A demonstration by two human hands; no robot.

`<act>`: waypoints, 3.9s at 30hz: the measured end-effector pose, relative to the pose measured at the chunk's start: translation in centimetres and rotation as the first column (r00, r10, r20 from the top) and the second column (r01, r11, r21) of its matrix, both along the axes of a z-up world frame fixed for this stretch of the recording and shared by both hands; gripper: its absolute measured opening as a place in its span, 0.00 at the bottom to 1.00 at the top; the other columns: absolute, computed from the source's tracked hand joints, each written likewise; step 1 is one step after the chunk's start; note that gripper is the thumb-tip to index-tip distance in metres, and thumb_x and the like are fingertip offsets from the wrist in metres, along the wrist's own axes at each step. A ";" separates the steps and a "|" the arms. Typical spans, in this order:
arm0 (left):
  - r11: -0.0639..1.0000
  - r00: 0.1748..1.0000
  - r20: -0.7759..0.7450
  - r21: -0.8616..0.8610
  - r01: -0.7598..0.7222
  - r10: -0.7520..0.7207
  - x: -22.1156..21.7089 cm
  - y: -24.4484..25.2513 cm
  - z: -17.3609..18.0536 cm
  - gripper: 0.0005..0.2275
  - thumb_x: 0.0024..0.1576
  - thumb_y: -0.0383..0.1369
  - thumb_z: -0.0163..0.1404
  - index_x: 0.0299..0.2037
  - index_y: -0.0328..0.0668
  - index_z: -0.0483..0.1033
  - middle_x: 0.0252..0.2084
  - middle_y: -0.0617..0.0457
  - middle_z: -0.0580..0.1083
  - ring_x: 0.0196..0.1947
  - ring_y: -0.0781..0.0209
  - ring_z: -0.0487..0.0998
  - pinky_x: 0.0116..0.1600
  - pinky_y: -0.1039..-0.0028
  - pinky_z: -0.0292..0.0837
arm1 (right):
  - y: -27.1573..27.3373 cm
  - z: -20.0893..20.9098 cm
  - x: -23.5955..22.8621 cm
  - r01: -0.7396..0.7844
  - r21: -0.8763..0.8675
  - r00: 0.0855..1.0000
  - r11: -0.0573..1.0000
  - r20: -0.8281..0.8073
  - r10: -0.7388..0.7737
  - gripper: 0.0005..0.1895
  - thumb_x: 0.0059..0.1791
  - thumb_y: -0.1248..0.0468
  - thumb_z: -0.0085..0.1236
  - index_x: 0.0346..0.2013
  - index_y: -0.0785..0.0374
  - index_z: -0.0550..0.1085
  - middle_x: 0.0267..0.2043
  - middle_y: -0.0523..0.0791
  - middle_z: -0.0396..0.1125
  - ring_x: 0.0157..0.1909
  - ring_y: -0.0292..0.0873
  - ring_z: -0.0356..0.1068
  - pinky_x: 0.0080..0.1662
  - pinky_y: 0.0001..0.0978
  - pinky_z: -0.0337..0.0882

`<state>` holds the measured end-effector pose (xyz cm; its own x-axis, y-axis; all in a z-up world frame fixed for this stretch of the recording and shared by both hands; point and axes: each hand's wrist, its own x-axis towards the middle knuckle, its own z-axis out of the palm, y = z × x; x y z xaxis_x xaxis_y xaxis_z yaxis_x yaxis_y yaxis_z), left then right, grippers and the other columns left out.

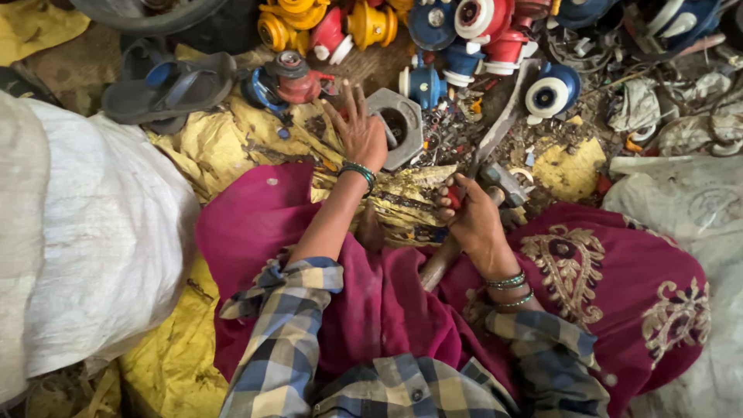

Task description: The person sits on the floor and uses a hammer to strike and separate components of colorful plastic objects. They repeatedly pick up items, position them on a metal base, and strike them to break them apart.

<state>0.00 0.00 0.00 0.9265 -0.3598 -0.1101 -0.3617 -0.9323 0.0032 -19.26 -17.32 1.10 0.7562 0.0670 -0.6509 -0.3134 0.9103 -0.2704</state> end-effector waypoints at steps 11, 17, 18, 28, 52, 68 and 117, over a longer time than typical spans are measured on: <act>0.999 0.971 0.237 -0.007 0.047 -0.045 -0.5 0.4 -2.7 0.08 0.53 0.27 0.51 0.30 0.39 0.85 0.76 0.43 0.57 0.78 0.36 0.36 0.69 0.20 0.24 | 0.6 1.9 0.1 0.010 -0.073 1.000 0.997 0.004 -0.010 0.10 0.57 0.58 0.47 0.37 0.61 0.68 0.33 0.44 0.66 0.31 0.36 0.63 0.31 0.24 0.63; 0.999 0.988 0.157 -0.047 0.004 0.004 -1.2 0.4 1.2 0.08 0.53 0.26 0.55 0.22 0.43 0.82 0.78 0.43 0.55 0.78 0.36 0.38 0.70 0.22 0.25 | 0.9 1.9 0.1 0.070 -0.139 0.997 0.988 -0.003 -0.071 0.13 0.58 0.58 0.45 0.41 0.65 0.69 0.36 0.48 0.68 0.36 0.42 0.69 0.38 0.32 0.73; 0.997 0.988 0.152 -0.078 -0.003 0.015 -1.7 0.5 2.2 0.09 0.53 0.27 0.56 0.20 0.44 0.82 0.78 0.43 0.55 0.79 0.36 0.38 0.70 0.23 0.26 | 1.0 2.0 0.0 0.073 -0.158 0.997 0.985 0.009 -0.072 0.14 0.59 0.57 0.44 0.42 0.66 0.70 0.36 0.48 0.68 0.38 0.44 0.70 0.40 0.34 0.76; 0.788 0.975 0.029 -0.584 0.194 -0.218 -8.0 0.0 11.1 0.05 0.46 0.38 0.67 0.25 0.53 0.85 0.73 0.41 0.57 0.74 0.30 0.46 0.69 0.22 0.34 | 1.0 1.0 0.0 0.066 -0.095 0.998 0.993 -0.019 -0.068 0.12 0.58 0.57 0.45 0.44 0.63 0.69 0.40 0.46 0.68 0.41 0.42 0.72 0.49 0.43 0.77; 0.910 0.978 0.179 -0.381 0.166 -0.104 8.6 8.5 -8.2 0.07 0.51 0.26 0.48 0.29 0.39 0.82 0.38 0.36 0.78 0.42 0.37 0.79 0.43 0.53 0.75 | -0.1 0.8 0.5 0.072 0.056 0.997 0.996 0.018 -0.074 0.15 0.58 0.55 0.48 0.32 0.59 0.66 0.31 0.42 0.59 0.30 0.34 0.58 0.29 0.21 0.59; 0.565 0.930 -0.062 -0.808 0.165 -0.361 -4.4 1.2 9.5 0.10 0.50 0.32 0.61 0.42 0.44 0.82 0.41 0.50 0.79 0.45 0.55 0.78 0.54 0.65 0.74 | 2.2 5.4 1.5 0.088 -0.232 0.990 0.969 -0.086 -0.110 0.15 0.57 0.55 0.39 0.43 0.60 0.72 0.42 0.43 0.69 0.44 0.41 0.70 0.51 0.43 0.74; 0.795 0.927 -0.176 -0.582 0.174 -0.332 -4.1 -5.1 6.4 0.12 0.57 0.30 0.55 0.50 0.47 0.80 0.41 0.49 0.75 0.32 0.54 0.79 0.36 0.66 0.77 | -3.5 0.4 1.3 0.420 0.104 0.906 0.901 0.011 -0.424 0.16 0.59 0.58 0.45 0.31 0.63 0.69 0.33 0.47 0.68 0.35 0.42 0.68 0.35 0.27 0.69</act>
<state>-4.14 -5.06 6.43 0.7591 -0.6497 -0.0414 -0.4966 -0.6189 0.6085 -17.93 -20.85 1.52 0.7479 -0.2016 -0.6324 0.1132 0.9776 -0.1777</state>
